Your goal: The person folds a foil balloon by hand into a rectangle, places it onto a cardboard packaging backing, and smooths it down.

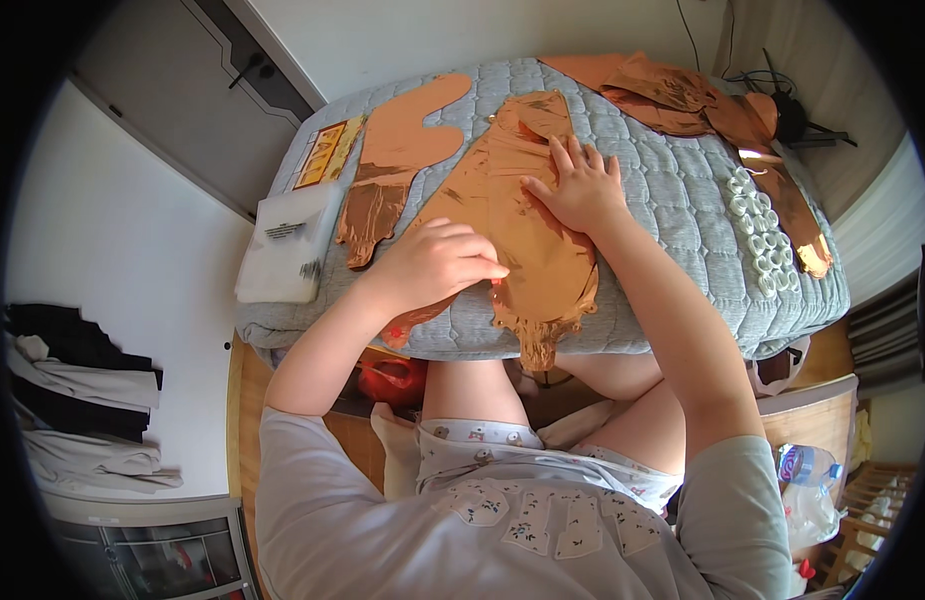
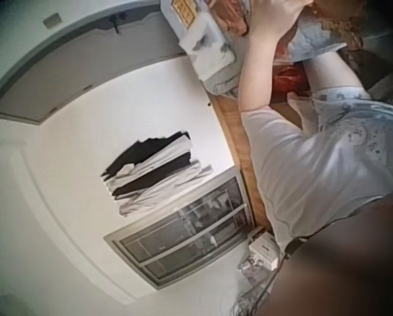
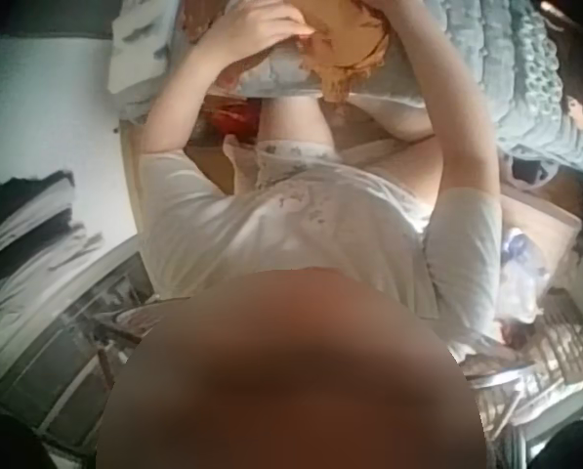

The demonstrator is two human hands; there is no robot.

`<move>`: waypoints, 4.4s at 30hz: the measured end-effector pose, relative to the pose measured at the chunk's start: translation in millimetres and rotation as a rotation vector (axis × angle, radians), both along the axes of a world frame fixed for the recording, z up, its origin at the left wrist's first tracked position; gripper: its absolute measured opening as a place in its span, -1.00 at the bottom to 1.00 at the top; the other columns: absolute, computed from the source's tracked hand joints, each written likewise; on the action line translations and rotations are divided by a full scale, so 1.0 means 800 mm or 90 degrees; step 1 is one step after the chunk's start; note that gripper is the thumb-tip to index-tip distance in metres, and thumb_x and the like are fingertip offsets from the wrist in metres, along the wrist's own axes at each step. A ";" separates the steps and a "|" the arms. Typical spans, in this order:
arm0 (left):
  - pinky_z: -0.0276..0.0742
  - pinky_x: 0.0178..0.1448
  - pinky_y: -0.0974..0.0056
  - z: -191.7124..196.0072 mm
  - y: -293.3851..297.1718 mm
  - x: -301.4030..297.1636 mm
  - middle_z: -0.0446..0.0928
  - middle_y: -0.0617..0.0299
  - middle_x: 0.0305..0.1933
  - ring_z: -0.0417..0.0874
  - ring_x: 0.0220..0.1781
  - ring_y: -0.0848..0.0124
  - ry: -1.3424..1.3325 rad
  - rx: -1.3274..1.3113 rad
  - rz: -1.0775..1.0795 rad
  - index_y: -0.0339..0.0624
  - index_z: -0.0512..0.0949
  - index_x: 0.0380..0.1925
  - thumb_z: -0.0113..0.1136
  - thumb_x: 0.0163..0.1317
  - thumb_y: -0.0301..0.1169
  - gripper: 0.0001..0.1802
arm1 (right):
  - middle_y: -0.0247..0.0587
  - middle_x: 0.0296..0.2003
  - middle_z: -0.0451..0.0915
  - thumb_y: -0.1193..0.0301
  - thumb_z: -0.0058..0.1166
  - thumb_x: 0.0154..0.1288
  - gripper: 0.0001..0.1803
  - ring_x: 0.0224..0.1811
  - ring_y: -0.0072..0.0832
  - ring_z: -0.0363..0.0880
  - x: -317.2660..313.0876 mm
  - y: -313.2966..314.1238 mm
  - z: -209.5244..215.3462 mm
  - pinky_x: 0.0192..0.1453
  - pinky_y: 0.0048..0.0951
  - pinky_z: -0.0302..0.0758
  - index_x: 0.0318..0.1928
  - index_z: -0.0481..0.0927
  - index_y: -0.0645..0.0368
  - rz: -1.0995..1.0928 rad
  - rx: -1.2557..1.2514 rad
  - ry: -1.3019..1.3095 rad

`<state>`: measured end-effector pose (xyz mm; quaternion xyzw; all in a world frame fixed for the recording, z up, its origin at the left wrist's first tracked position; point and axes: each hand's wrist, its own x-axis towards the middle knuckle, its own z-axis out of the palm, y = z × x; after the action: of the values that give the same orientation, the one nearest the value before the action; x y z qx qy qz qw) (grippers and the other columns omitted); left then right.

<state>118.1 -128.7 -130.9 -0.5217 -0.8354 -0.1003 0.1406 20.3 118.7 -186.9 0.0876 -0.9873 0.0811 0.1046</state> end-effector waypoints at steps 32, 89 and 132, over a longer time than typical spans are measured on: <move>0.14 0.63 -0.17 -0.037 0.064 0.001 0.60 0.03 0.07 0.54 0.28 0.08 -0.099 0.029 0.153 -0.12 0.47 0.28 0.52 0.05 0.10 -0.13 | -0.07 0.61 0.07 -0.44 -0.33 0.42 0.01 0.65 -0.06 0.02 -0.004 0.001 -0.004 0.65 0.20 -0.10 0.62 0.07 -0.03 0.000 -0.008 -0.004; 0.46 0.21 0.07 -0.073 -0.067 0.124 0.59 0.12 0.09 0.57 0.08 0.12 0.015 0.216 0.692 -0.11 0.65 0.09 0.42 0.27 -0.20 -0.56 | -0.12 0.59 0.12 -0.49 -0.17 0.29 0.09 0.64 -0.13 0.04 -0.003 -0.001 0.000 0.64 0.12 -0.09 0.61 0.11 -0.05 0.002 0.001 -0.014; -0.11 0.72 -0.05 -0.061 0.023 -0.137 -0.09 -0.21 0.68 -0.15 0.73 0.00 -0.140 -0.124 0.211 -0.34 -0.02 0.59 0.01 0.35 0.38 0.15 | -0.19 0.63 0.04 0.21 -0.35 0.57 -0.42 0.67 -0.20 -0.02 -0.038 0.015 -0.028 0.65 0.27 -0.09 0.50 0.13 0.09 -0.007 0.031 -0.078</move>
<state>8.4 -110.0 -179.5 -0.3744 -0.9258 -0.0506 0.0123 -10.0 131.0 -208.9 0.0794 -0.9940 0.0619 0.0421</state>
